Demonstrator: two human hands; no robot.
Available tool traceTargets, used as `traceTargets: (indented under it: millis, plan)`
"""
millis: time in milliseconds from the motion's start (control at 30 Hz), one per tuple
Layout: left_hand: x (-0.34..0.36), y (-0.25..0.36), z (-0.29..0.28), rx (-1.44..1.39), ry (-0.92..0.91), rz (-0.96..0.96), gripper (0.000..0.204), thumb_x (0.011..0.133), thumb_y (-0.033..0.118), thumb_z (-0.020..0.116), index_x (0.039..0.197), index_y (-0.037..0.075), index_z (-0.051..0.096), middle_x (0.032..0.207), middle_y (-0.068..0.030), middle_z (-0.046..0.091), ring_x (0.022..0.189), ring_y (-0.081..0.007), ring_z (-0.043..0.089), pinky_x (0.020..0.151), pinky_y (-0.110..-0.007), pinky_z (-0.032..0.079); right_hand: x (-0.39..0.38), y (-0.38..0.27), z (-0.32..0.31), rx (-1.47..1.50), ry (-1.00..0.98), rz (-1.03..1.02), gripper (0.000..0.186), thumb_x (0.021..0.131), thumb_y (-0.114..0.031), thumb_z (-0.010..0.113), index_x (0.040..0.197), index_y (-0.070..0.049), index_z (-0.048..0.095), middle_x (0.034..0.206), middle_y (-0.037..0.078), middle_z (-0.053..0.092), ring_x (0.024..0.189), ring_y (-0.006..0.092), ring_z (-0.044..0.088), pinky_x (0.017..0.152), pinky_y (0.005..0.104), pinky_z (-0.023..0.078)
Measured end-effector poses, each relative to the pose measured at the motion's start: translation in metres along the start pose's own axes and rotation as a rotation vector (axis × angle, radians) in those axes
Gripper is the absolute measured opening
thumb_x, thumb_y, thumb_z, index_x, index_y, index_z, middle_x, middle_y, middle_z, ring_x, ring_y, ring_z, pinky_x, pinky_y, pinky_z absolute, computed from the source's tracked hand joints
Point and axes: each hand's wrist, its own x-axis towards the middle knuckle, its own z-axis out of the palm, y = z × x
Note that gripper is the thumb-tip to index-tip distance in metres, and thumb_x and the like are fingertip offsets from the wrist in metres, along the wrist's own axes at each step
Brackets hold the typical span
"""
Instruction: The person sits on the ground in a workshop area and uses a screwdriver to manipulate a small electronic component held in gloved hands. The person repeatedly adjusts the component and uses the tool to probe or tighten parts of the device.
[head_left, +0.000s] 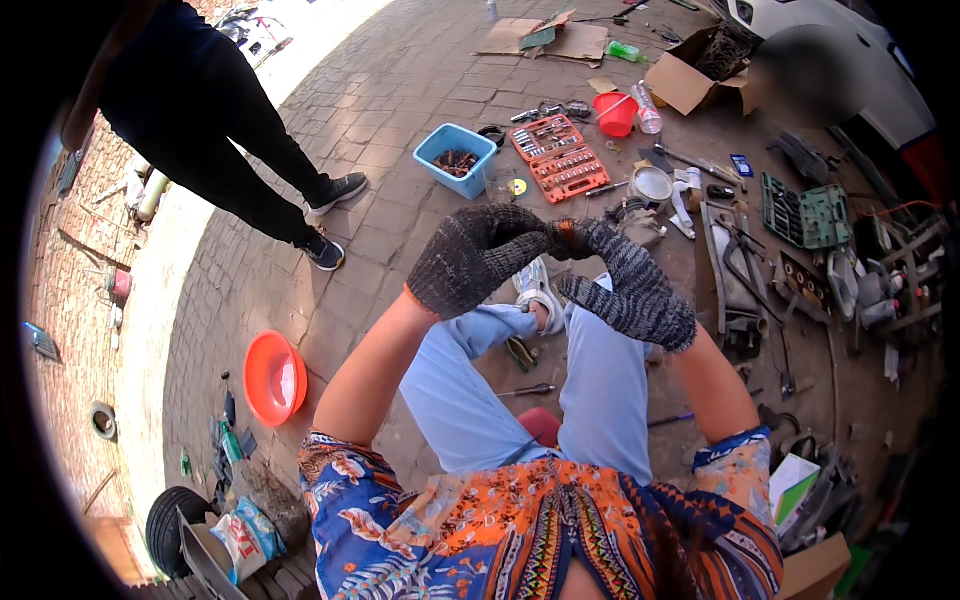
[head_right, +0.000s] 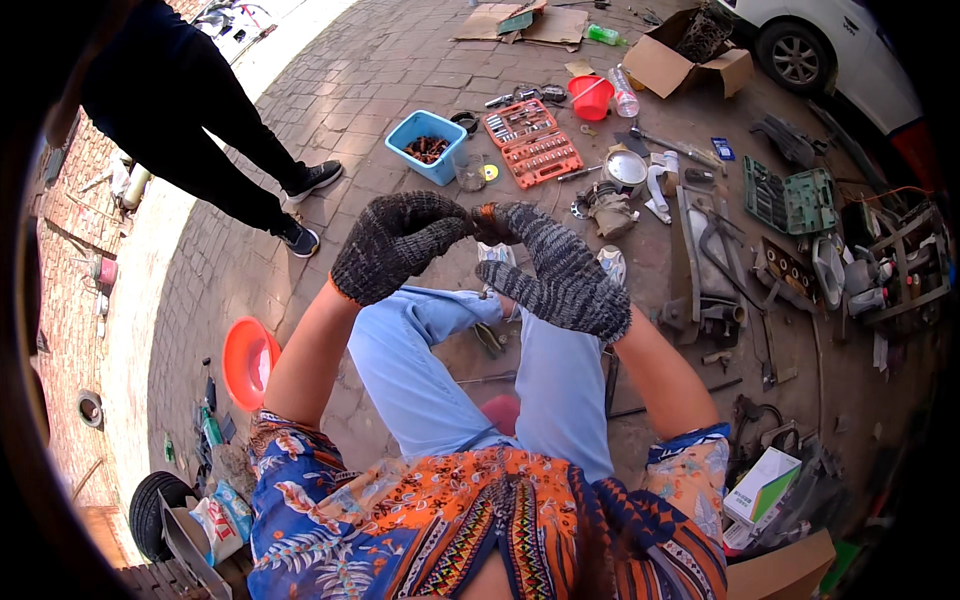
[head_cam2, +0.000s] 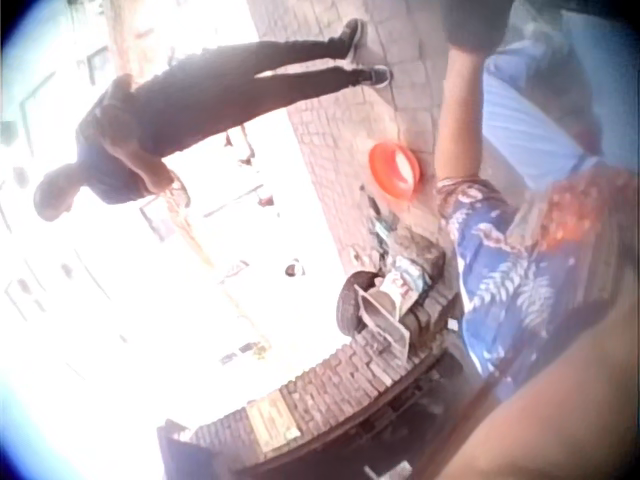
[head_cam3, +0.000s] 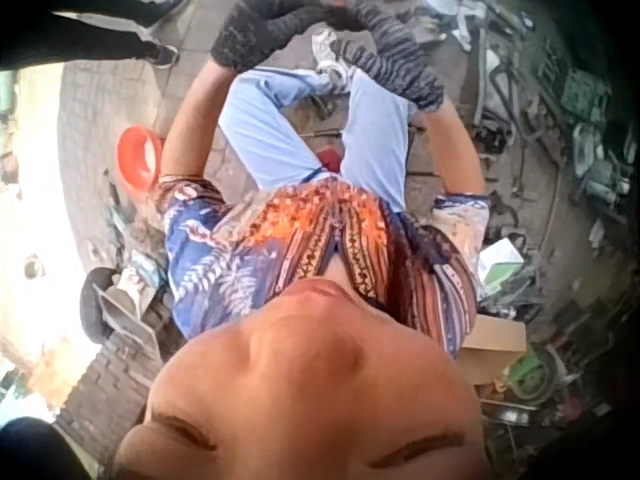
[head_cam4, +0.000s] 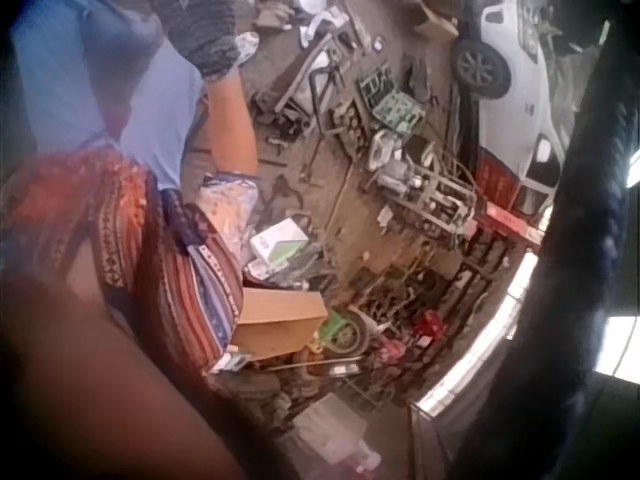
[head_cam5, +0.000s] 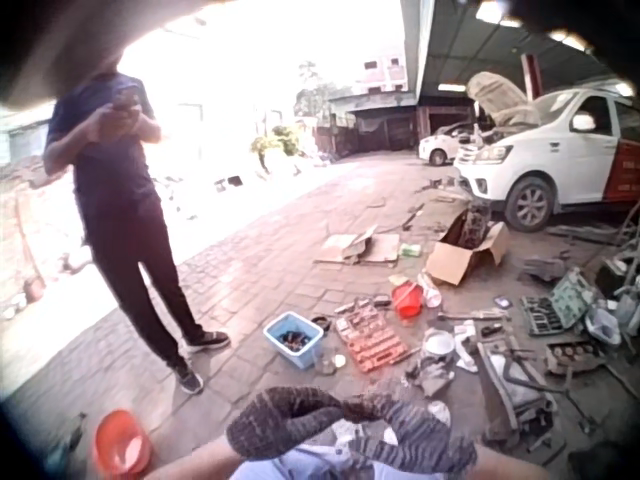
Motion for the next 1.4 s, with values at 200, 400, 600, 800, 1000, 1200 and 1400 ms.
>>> traceTargets:
  millis: [200,400,600,800,1000,1200,1400]
  plan:
    - [-0.001,0.001,0.001,-0.020,0.014,0.001,0.022,0.086,0.021,0.060,0.097,0.003,0.068,0.073,-0.0010,0.063,0.061,-0.0037,0.053,0.050,-0.020,0.041,-0.006,-0.011,0.000,0.483,-0.072,0.149,0.054,0.075,-0.021,0.075,0.118,0.001,0.051,0.108,0.010,0.059,0.100,0.0183,0.057,0.092,0.0307,0.044]
    - [-0.002,-0.009,0.015,-0.032,-0.052,-0.144,0.023,0.087,0.022,0.059,0.099,0.004,0.067,0.074,-0.0013,0.063,0.061,-0.0034,0.053,0.048,-0.020,0.041,0.008,-0.009,0.008,1.021,0.153,0.110,0.045,0.087,-0.014,0.060,0.126,-0.001,0.045,0.121,0.011,0.053,0.113,0.0184,0.051,0.094,0.0290,0.043]
    - [-0.008,-0.015,0.016,0.036,-0.035,0.021,0.021,0.086,0.017,0.060,0.100,0.002,0.067,0.076,-0.0030,0.064,0.066,-0.0063,0.056,0.056,-0.023,0.046,-0.011,0.002,0.002,-0.104,0.133,-0.100,0.058,0.080,-0.035,0.066,0.122,0.000,0.048,0.121,0.020,0.051,0.114,0.0330,0.049,0.103,0.0419,0.032]
    - [-0.002,-0.001,0.015,-0.047,-0.105,-0.041,0.022,0.085,0.018,0.061,0.099,0.001,0.067,0.074,-0.0019,0.062,0.063,-0.0050,0.053,0.055,-0.021,0.044,-0.017,0.019,0.003,1.345,0.273,0.286,0.049,0.092,-0.044,0.045,0.106,0.001,0.059,0.103,0.014,0.063,0.099,0.0310,0.058,0.095,0.0423,0.040]
    - [-0.004,-0.006,0.021,-0.136,-0.127,-0.107,0.022,0.085,0.018,0.061,0.099,0.002,0.067,0.073,-0.0002,0.062,0.061,-0.0023,0.050,0.053,-0.021,0.042,-0.008,0.000,0.002,0.842,0.273,0.104,0.053,0.090,-0.046,0.043,0.109,0.002,0.057,0.104,0.018,0.061,0.106,0.0300,0.056,0.105,0.0430,0.031]
    - [-0.005,-0.025,0.023,-0.151,-0.186,-0.069,0.020,0.084,0.015,0.062,0.100,0.002,0.066,0.080,-0.0023,0.065,0.068,-0.0052,0.055,0.060,-0.023,0.047,-0.018,-0.001,-0.011,0.459,0.043,0.096,0.037,0.086,-0.038,0.057,0.090,-0.002,0.062,0.091,0.014,0.064,0.094,0.0297,0.060,0.100,0.0450,0.036]
    - [-0.005,-0.034,0.027,-0.191,-0.221,-0.107,0.022,0.083,0.010,0.063,0.102,-0.001,0.064,0.088,-0.0063,0.067,0.078,-0.0093,0.060,0.071,-0.026,0.049,-0.016,0.008,-0.017,1.918,0.091,0.046,0.049,0.088,-0.042,0.054,0.117,-0.002,0.055,0.115,0.016,0.058,0.109,0.0318,0.054,0.099,0.0413,0.040]
